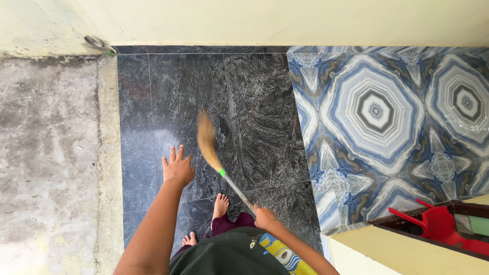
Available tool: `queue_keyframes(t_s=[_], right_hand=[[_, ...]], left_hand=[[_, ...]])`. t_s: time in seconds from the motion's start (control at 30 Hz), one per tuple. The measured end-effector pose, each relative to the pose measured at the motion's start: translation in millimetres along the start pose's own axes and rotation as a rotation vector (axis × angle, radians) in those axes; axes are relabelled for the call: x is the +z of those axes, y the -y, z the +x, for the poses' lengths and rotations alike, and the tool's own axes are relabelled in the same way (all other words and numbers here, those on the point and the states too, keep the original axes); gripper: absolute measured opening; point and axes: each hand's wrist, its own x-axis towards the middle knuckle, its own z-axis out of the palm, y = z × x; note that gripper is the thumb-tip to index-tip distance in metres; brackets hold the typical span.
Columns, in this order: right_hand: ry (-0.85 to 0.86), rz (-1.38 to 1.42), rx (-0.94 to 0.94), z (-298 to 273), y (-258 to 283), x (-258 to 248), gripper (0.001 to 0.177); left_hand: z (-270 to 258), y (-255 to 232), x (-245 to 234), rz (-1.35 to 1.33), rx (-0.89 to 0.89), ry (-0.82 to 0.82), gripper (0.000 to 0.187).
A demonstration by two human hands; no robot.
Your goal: The person sweeps the floor and inside wall niches with a broom.
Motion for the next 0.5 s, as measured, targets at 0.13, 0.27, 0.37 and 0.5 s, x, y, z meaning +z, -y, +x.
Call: queue_keyframes(t_s=[0.13,0.27,0.37,0.5], right_hand=[[0.015,-0.201,-0.314,29,77,-5,0.053],[0.002,-0.418,-0.472,13,129,-29,0.054],[-0.053,-0.385,-0.42,-6,110,-23,0.057],[-0.245,-0.254,-0.122,-40,30,15,0.063]], left_hand=[[-26,31,16,0.019,-0.083,0.051,0.043],[-46,58,23,0.031,-0.122,0.071,0.047],[-58,68,32,0.04,-0.12,0.084,0.045],[-72,78,35,0.027,-0.094,0.064,0.054]])
